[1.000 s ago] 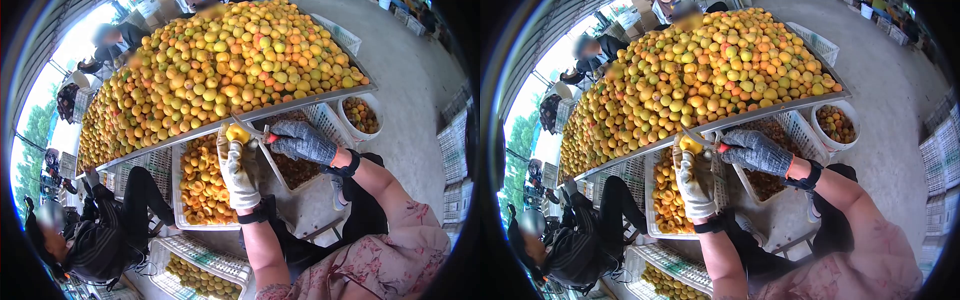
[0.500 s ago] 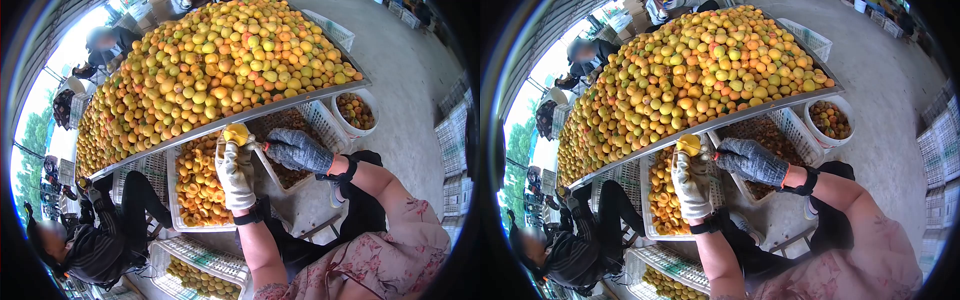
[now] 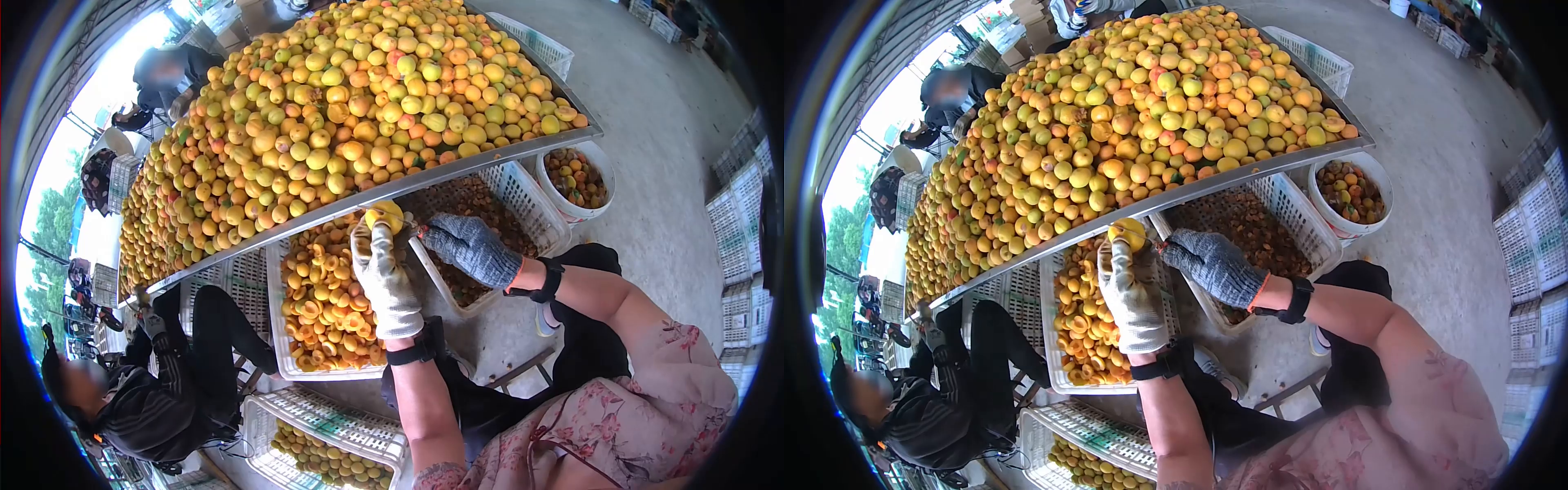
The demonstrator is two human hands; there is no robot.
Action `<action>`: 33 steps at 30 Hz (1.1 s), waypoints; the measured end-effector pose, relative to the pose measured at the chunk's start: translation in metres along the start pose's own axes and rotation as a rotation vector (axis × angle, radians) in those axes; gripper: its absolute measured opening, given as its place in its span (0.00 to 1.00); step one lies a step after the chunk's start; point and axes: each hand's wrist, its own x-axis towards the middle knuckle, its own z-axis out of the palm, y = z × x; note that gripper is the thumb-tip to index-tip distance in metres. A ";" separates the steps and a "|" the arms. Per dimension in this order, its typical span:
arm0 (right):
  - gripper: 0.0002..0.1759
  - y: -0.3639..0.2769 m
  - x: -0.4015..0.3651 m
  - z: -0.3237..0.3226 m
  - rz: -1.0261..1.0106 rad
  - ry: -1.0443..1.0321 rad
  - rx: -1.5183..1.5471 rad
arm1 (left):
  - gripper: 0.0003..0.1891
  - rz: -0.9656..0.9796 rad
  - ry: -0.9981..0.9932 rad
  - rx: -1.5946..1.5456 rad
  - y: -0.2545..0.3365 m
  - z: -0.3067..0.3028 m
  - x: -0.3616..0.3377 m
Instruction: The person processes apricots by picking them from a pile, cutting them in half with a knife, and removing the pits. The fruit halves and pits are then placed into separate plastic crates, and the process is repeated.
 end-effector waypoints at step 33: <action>0.15 0.025 -0.001 0.004 0.060 -0.016 0.007 | 0.22 0.015 -0.049 -0.124 -0.047 0.001 0.015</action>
